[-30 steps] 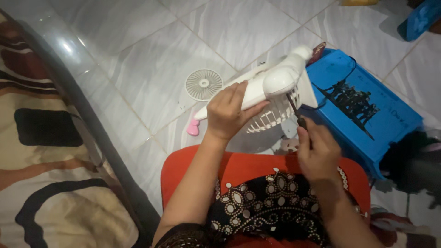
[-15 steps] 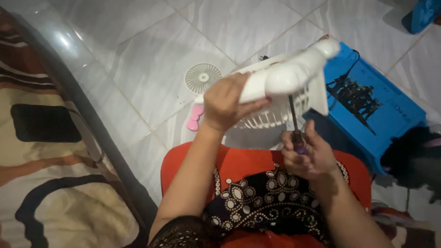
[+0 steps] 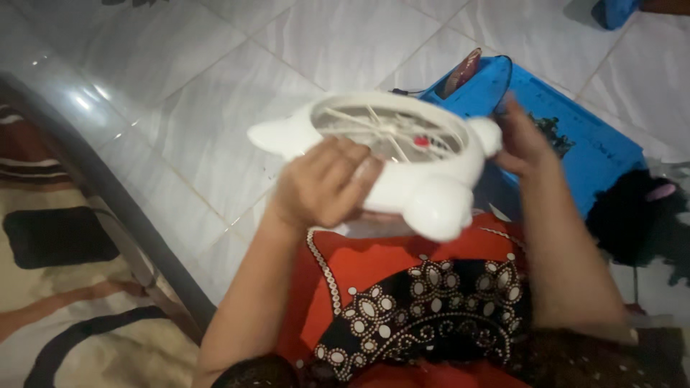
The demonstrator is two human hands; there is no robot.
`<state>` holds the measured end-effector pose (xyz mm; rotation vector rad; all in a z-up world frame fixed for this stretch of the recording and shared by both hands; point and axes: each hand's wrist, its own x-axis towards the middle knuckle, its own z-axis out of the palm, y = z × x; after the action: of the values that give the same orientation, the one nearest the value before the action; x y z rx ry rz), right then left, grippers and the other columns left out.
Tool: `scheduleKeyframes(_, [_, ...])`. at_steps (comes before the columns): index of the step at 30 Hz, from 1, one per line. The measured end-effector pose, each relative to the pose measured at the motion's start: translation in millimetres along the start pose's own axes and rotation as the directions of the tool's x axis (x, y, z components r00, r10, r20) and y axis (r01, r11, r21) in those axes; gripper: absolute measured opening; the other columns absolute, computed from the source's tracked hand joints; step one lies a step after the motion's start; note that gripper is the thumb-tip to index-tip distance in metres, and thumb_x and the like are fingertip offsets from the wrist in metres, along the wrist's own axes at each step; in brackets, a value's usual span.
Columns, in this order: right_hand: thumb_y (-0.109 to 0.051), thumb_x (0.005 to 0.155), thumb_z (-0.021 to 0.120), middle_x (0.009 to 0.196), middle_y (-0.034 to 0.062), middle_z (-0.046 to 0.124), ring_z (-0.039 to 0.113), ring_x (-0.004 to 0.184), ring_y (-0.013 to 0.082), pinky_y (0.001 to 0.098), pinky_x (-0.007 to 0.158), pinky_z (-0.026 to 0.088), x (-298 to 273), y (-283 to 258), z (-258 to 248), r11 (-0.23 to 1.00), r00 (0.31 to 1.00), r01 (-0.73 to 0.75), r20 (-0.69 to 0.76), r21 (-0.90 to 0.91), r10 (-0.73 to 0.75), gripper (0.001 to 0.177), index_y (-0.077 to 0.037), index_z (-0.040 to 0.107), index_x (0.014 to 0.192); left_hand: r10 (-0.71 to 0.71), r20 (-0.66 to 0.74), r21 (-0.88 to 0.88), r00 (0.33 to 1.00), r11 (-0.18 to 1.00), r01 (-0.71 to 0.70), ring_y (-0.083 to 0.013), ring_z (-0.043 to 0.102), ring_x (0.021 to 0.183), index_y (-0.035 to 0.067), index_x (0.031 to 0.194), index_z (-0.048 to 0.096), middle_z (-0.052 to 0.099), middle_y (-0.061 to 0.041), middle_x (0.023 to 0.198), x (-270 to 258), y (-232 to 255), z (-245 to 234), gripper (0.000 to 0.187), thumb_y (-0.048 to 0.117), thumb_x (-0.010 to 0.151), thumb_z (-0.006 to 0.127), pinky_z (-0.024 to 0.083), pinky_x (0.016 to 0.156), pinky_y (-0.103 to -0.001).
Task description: The person assembles a small white desk fan by attaching the front grille and securing the fan blade to the motor hub. They use a screwdriver to tighten screws on the grille and the central blade nut, then place the assembled fan on a blue plastic tray.
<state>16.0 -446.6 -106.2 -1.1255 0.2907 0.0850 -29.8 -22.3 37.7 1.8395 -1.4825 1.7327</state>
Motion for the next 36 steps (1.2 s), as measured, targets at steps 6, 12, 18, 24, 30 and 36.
scheduleKeyframes(6, [-0.025,0.088,0.078,0.116,0.0083,0.071,0.068,0.104,0.0214,0.0362,0.090,0.058,20.7,53.6,-4.0,0.988,0.959,-0.099,0.254,-0.115,0.125,0.049,-0.003,0.060,0.129,0.024,0.054,-0.275,0.998,0.961,-0.008,-0.0292,0.074,0.087,0.001,0.105,0.066,0.071,-0.015,0.095,-13.8,13.7,-11.7,0.056,0.057,0.102,0.067,0.066,0.078,-0.041])
scheduleKeyframes(12, [-0.009,0.091,0.080,0.113,0.0049,0.065,0.068,0.100,0.0185,0.0344,0.085,0.058,-21.5,35.6,-19.0,0.952,0.934,0.305,0.181,0.041,-0.307,0.032,-0.013,0.056,0.113,-0.692,-0.178,-0.523,0.700,0.669,0.528,-0.0326,0.036,0.147,-0.012,0.145,0.019,0.027,-0.037,0.153,-45.4,25.7,59.3,0.082,0.056,0.109,0.048,0.036,0.121,-0.038])
scheduleKeyframes(18, [0.004,0.085,0.082,0.108,0.0010,0.057,0.064,0.094,0.0178,0.0314,0.074,0.054,-61.1,-15.8,-43.8,0.789,0.784,0.614,0.134,-0.023,-0.606,0.050,-0.016,0.046,0.112,-0.825,0.509,-0.517,0.245,-0.065,0.854,-0.0341,0.058,0.129,-0.002,0.142,0.053,0.060,-0.024,0.136,-53.0,25.2,190.7,0.054,0.041,0.110,0.047,0.043,0.115,-0.041])
scheduleKeyframes(24, [0.017,0.085,0.079,0.107,-0.0006,0.048,0.053,0.101,0.0114,0.0268,0.092,0.051,-71.3,-18.4,-141.8,0.495,0.526,0.701,-0.096,-0.513,-0.845,0.055,-0.013,0.042,0.114,-0.693,0.606,-0.607,0.390,-0.087,0.790,-0.0321,0.055,0.137,0.006,0.148,0.051,0.057,-0.020,0.146,-21.1,27.5,346.6,0.051,0.035,0.107,0.054,0.041,0.116,-0.040])
scheduleKeyframes(30, [0.009,0.086,0.076,0.111,-0.0010,0.046,0.055,0.104,0.0122,0.0292,0.093,0.057,-39.5,36.0,-205.6,0.528,0.437,0.698,-0.297,-0.484,-0.849,0.049,-0.015,0.043,0.113,-0.659,0.529,-0.732,0.535,-0.036,0.680,-0.0355,0.043,0.147,0.006,0.152,0.048,0.046,-0.023,0.158,-39.8,77.0,461.6,0.048,0.025,0.108,0.059,0.035,0.120,-0.041])
scheduleKeyframes(36, [0.003,0.092,0.079,0.121,-0.0001,0.052,0.055,0.115,0.0116,0.0258,0.102,0.052,-54.0,62.7,-208.1,0.549,0.461,0.602,-0.308,-0.580,-0.832,0.057,-0.011,0.047,0.137,-0.584,0.618,-0.726,0.527,-0.165,0.668,-0.0329,0.056,0.140,0.006,0.141,0.062,0.060,-0.021,0.149,-77.2,79.8,497.1,0.042,0.028,0.106,0.061,0.044,0.118,-0.043])
